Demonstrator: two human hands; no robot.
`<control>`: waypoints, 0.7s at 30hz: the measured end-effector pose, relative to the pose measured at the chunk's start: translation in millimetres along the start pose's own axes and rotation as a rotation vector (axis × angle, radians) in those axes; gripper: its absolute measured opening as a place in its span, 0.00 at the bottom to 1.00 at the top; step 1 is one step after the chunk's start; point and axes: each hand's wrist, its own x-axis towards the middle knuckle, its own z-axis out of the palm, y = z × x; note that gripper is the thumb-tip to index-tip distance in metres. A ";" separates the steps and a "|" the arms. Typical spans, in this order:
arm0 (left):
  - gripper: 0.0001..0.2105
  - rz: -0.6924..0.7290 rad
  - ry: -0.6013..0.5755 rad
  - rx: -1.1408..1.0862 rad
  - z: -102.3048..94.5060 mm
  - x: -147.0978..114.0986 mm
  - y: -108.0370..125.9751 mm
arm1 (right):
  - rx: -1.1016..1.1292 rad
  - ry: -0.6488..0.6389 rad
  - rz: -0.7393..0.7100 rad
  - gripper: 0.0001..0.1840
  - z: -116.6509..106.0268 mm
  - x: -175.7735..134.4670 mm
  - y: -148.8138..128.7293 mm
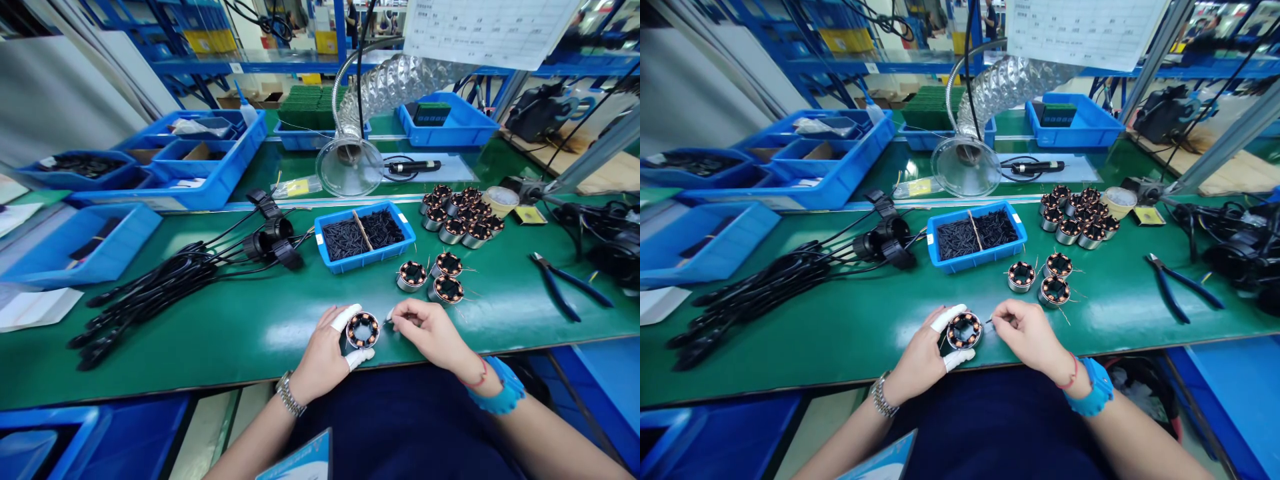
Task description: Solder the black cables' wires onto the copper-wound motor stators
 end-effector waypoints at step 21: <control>0.32 0.008 0.029 -0.108 -2.8 -0.7 7.0 | -0.218 -0.019 -0.213 0.11 15.6 -6.1 3.8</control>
